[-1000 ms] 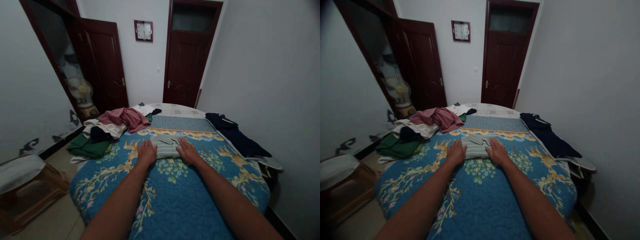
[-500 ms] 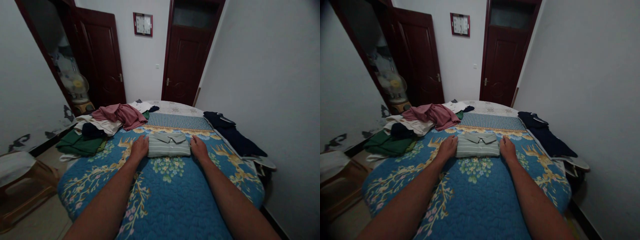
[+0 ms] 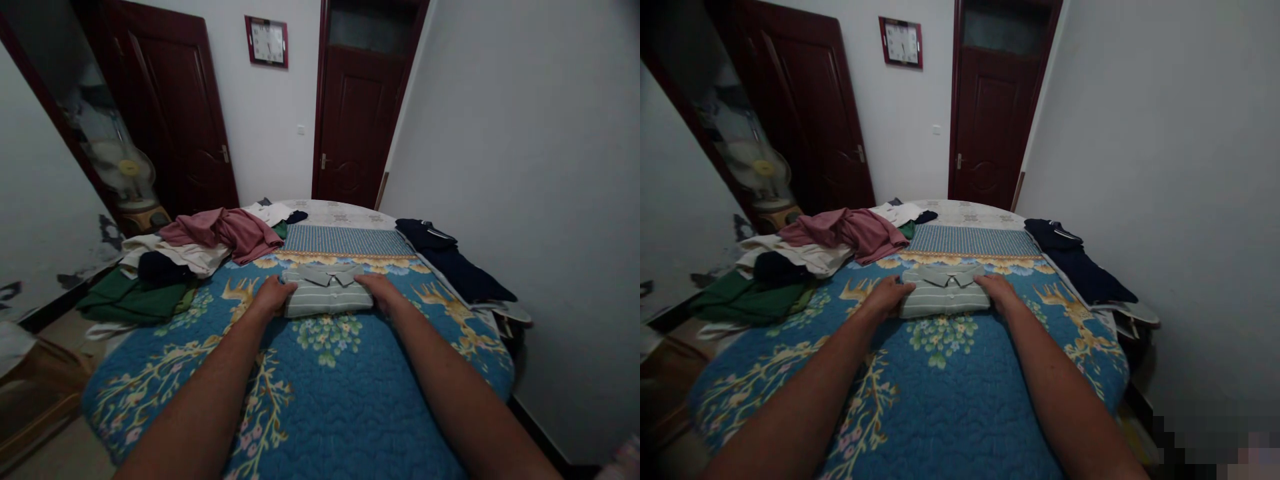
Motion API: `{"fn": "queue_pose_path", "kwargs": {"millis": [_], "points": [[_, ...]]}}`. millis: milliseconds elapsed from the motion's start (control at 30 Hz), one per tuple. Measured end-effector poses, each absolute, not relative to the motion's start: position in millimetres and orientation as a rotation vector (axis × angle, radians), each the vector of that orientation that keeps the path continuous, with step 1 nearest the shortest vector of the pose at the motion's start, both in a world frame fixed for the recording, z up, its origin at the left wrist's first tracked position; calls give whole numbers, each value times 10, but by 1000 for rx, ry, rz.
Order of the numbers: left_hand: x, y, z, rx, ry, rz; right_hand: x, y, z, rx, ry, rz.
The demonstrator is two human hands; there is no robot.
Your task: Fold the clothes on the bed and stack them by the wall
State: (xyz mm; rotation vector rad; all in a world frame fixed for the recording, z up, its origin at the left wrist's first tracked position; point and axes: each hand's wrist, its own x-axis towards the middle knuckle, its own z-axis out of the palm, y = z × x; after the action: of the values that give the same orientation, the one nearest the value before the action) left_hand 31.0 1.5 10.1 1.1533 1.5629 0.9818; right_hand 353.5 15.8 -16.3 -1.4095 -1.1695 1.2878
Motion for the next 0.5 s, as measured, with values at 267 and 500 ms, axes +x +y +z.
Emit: {"fn": "queue_pose_path", "kwargs": {"millis": [267, 500], "points": [[289, -76, 201, 1002, 1110, 1082, 3513, -54, -18, -1079, -958, 1524], [308, -98, 191, 898, 869, 1215, 3494, -162, -69, -885, -950, 1464]]}}
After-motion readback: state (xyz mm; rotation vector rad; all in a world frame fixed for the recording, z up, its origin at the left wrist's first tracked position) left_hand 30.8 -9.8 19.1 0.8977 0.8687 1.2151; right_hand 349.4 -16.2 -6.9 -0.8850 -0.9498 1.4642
